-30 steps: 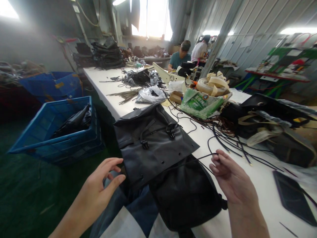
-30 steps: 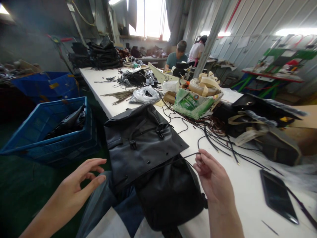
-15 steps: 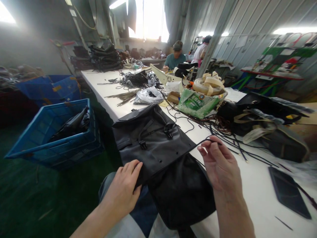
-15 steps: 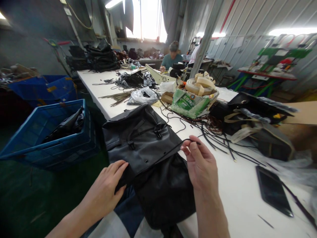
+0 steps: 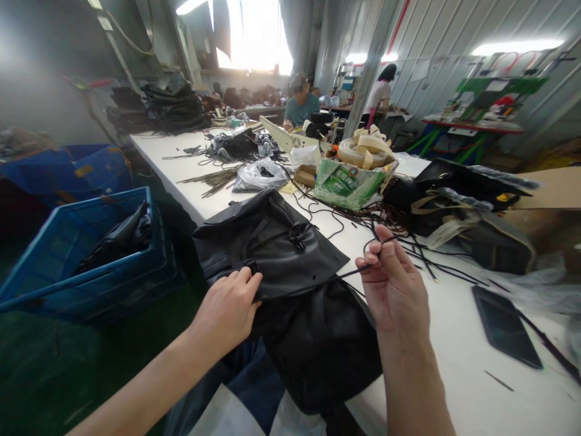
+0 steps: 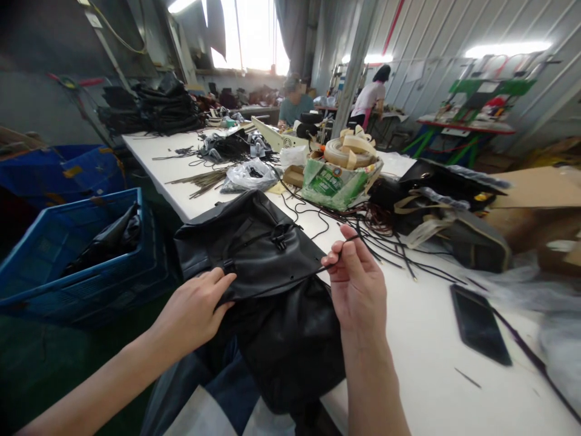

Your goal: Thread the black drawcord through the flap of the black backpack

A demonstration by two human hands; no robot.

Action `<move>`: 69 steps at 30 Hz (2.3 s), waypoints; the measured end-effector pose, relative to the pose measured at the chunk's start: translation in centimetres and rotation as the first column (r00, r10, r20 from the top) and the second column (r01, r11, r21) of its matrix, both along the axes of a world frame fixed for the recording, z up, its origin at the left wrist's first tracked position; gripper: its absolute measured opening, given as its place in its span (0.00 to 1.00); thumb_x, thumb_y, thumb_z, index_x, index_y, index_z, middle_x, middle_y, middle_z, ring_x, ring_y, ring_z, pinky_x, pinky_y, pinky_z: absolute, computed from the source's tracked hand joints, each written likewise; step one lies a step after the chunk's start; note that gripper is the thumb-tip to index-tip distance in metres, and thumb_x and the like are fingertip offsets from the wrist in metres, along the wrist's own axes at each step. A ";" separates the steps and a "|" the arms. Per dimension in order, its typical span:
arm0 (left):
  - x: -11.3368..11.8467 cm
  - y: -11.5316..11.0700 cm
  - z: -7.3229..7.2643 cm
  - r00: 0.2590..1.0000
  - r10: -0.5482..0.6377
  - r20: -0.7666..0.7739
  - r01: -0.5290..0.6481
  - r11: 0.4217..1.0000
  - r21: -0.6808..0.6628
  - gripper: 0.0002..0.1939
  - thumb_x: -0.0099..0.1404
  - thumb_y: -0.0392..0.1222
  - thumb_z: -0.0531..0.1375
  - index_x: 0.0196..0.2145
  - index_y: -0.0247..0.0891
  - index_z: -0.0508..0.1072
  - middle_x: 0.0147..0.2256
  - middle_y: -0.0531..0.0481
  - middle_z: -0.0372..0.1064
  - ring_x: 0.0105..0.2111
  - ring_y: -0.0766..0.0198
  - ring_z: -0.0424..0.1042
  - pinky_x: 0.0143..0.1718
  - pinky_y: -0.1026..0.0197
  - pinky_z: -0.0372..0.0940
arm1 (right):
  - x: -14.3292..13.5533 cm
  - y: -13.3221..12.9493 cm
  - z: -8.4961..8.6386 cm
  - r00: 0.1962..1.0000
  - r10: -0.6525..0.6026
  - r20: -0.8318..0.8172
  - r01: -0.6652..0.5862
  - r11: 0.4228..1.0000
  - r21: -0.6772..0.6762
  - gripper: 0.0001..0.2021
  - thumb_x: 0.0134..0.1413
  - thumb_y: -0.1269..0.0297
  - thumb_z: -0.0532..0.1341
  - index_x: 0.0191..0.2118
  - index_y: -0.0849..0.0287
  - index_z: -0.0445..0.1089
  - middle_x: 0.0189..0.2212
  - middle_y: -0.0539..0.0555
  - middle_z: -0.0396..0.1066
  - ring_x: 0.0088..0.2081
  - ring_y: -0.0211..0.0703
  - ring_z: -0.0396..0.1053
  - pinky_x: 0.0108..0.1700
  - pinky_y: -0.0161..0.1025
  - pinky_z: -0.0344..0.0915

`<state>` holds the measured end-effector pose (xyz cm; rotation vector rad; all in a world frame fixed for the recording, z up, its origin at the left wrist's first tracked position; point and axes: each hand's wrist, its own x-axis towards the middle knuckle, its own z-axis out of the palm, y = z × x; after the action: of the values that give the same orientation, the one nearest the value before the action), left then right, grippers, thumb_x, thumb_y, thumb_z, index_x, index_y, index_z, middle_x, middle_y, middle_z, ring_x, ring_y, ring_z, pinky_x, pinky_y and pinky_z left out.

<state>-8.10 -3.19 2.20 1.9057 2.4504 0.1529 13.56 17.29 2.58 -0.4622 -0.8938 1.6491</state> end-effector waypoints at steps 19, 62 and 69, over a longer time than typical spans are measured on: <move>-0.8 1.1 2.1 0.903 0.137 0.406 -0.015 0.957 -0.288 0.20 0.71 0.45 0.66 0.60 0.46 0.79 0.47 0.47 0.77 0.48 0.48 0.79 0.51 0.48 0.70 | 1.8 -0.3 -2.2 0.995 -0.014 0.102 0.026 0.993 -0.119 0.17 0.45 0.58 0.85 0.36 0.60 0.83 0.31 0.50 0.73 0.28 0.31 0.67 0.31 0.29 0.72; 2.3 4.4 -0.3 0.980 -0.028 0.197 0.085 0.954 -0.287 0.09 0.76 0.45 0.61 0.46 0.39 0.77 0.47 0.40 0.83 0.49 0.42 0.84 0.46 0.47 0.74 | 3.2 -1.0 -4.5 0.965 0.059 0.254 -0.027 0.991 -0.129 0.17 0.50 0.54 0.83 0.40 0.58 0.84 0.32 0.50 0.76 0.29 0.34 0.70 0.32 0.28 0.73; 3.5 4.4 -0.5 0.991 -0.123 0.059 0.135 0.951 -0.278 0.11 0.76 0.38 0.55 0.47 0.32 0.77 0.44 0.33 0.80 0.44 0.38 0.83 0.43 0.43 0.75 | 3.3 -0.9 -4.3 0.967 0.049 0.249 -0.015 0.991 -0.135 0.16 0.48 0.55 0.84 0.38 0.57 0.84 0.33 0.51 0.77 0.29 0.35 0.69 0.32 0.30 0.74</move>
<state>-4.62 1.18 1.73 1.9059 2.1734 -0.1515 16.91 16.34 -1.74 -0.7660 -0.9848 1.7110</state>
